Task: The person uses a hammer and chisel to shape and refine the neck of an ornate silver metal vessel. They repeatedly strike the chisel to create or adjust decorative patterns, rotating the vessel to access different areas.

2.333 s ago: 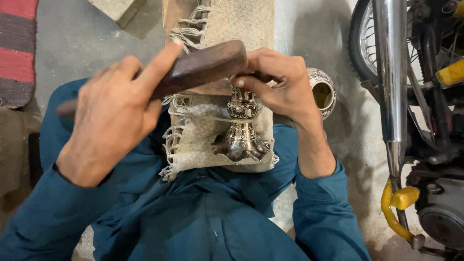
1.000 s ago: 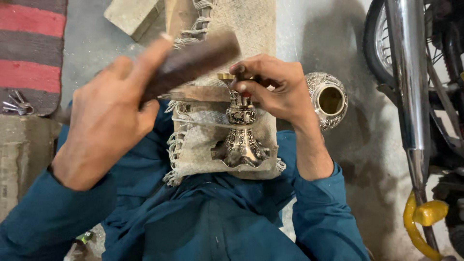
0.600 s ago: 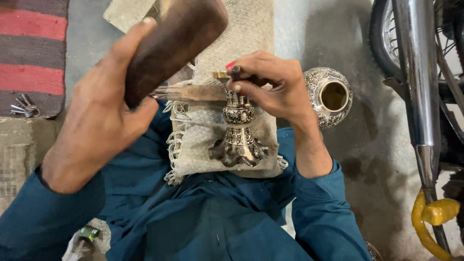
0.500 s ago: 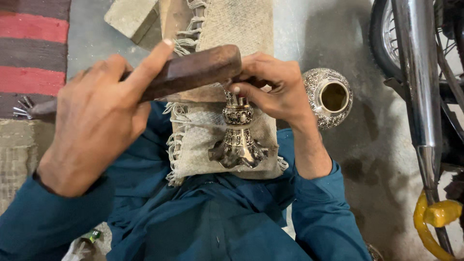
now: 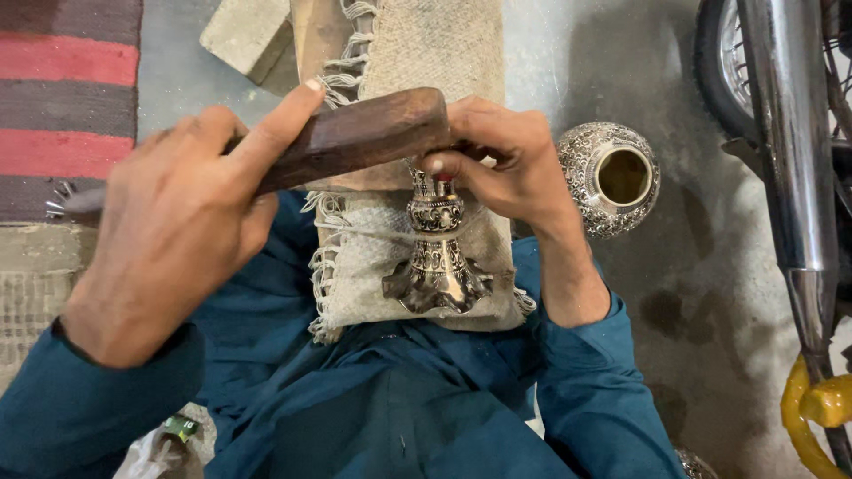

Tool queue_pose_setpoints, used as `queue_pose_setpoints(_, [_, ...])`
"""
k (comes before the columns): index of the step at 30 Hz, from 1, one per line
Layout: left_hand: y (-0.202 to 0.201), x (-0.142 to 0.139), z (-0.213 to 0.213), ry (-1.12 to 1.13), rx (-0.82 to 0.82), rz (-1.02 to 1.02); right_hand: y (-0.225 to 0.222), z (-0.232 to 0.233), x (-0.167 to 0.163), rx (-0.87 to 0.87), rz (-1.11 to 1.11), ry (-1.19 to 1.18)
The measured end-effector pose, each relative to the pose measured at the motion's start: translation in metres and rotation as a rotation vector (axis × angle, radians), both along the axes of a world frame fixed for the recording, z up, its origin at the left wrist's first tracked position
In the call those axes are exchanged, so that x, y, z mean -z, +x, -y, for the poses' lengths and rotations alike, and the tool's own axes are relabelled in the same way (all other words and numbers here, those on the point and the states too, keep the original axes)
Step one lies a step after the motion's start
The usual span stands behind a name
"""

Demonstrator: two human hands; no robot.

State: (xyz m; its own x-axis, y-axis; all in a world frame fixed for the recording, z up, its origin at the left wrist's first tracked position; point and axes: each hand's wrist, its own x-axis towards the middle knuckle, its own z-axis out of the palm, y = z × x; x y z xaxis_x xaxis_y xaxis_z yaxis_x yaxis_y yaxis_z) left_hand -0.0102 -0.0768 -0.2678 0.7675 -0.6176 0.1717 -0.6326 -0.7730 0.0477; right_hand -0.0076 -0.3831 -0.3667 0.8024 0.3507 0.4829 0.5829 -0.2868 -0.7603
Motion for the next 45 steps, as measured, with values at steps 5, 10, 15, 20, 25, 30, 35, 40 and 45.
queue_pose_setpoints(5, [-0.002, -0.008, 0.007, -0.156, 0.009, -0.018, 0.001, 0.001, 0.003, 0.011, -0.045, 0.043])
queue_pose_setpoints(10, [-0.004, -0.012, 0.012, -0.238, 0.004, 0.045, -0.004, -0.002, -0.001, 0.033, -0.004, 0.044])
queue_pose_setpoints(15, [-0.001, -0.011, 0.012, -0.083, -0.071, -0.012, -0.001, -0.002, -0.001, 0.012, -0.021, 0.069])
queue_pose_setpoints(20, [0.001, -0.012, 0.012, -0.316, 0.004, -0.098, -0.001, 0.002, 0.002, -0.006, -0.005, 0.088])
queue_pose_setpoints(25, [0.003, -0.018, 0.014, -0.119, -0.044, -0.076, -0.001, 0.003, 0.005, -0.002, -0.016, 0.087])
queue_pose_setpoints(30, [0.005, -0.017, 0.015, 0.093, -0.084, -0.008, 0.004, 0.005, 0.012, -0.026, 0.031, 0.090])
queue_pose_setpoints(35, [0.004, -0.015, 0.015, -0.118, 0.006, -0.039, 0.006, 0.006, 0.017, 0.016, -0.025, 0.080])
queue_pose_setpoints(40, [0.003, -0.018, 0.018, -0.290, 0.007, -0.091, 0.002, 0.009, 0.017, -0.065, -0.044, 0.191])
queue_pose_setpoints(45, [0.007, -0.024, 0.020, -0.179, 0.066, 0.064, 0.008, 0.009, 0.021, -0.091, -0.005, 0.186])
